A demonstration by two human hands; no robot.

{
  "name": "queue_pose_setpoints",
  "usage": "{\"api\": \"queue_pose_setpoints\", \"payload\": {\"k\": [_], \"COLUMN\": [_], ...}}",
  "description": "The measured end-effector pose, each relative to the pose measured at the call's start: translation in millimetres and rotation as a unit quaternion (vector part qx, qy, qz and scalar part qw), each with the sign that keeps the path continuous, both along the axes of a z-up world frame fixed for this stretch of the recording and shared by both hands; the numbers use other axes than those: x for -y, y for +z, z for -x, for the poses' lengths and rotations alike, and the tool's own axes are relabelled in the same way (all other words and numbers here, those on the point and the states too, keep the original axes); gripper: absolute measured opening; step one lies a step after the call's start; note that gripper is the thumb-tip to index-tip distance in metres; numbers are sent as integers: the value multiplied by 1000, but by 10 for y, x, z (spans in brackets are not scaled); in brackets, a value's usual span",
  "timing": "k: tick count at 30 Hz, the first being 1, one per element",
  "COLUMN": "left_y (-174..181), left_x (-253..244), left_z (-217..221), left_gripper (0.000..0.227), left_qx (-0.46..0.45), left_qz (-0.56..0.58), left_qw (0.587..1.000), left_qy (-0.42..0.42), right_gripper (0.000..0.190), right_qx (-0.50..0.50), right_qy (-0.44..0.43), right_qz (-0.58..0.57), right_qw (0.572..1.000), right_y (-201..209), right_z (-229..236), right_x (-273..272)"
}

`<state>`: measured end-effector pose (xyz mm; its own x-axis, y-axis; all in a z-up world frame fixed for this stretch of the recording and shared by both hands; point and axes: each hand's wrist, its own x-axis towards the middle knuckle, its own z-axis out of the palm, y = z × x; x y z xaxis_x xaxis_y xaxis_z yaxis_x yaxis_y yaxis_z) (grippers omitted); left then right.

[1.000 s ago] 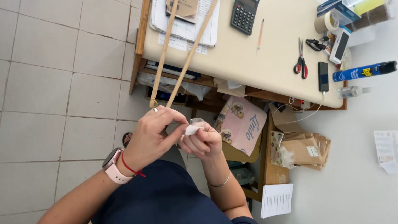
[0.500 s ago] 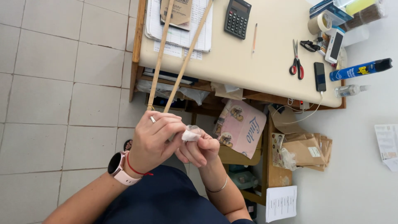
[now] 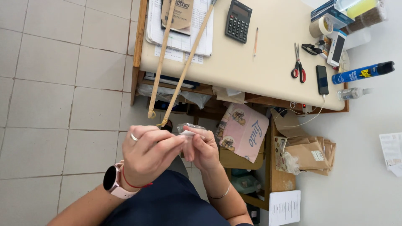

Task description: The person prepares adhesive tape, cuts a strip with scissors, and wraps it around the base of a feather duster's wooden handle. They then place a small white label into a clear plastic sleeve and attach it to the handle. The person handles two feather dusters and secures the label on one.

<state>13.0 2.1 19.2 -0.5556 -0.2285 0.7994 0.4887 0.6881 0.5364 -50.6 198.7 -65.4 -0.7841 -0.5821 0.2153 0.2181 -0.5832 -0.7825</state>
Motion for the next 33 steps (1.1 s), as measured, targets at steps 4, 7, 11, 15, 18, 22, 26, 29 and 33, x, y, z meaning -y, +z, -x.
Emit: {"api": "queue_pose_setpoints", "payload": {"k": [4,7,11,15,18,22,26,29,33], "left_y": [18,40,57,15,24,-3,-24,-48,-28], "left_x": [-56,-68,-93,-125,-109,-116,-117,-115,-105], "left_z": [14,34,52,119,168,181,163,145,121], "left_gripper": [12,14,23,19,21,15,17,13,12], "left_qx": [36,48,73,59,52,74,81,96,99], "left_qz": [24,-16,-30,-52,-100,-145,-125,-88,-59], "left_qw": [998,998,997,997,994,985,988,991,993], "left_qy": [49,28,13,14,-10,-54,-46,-32,-32], "right_gripper": [33,31,32,35,37,36,36,37,37], "right_qx": [-54,-60,-65,-128,-165,-179,-165,-173,-181], "right_qy": [-7,-13,-27,-96,-152,-170,-165,-200,-215], "right_qz": [-9,-6,-40,-82,-103,-110,-104,-139,-168], "right_qw": [998,998,997,984,969,963,967,954,945], "right_y": [228,249,199,178,124,83,61,95,179], "right_z": [-32,-44,-33,-9,5,6,-6,-29,-49], "right_x": [79,87,17,76,89,56,49,64,94]}}
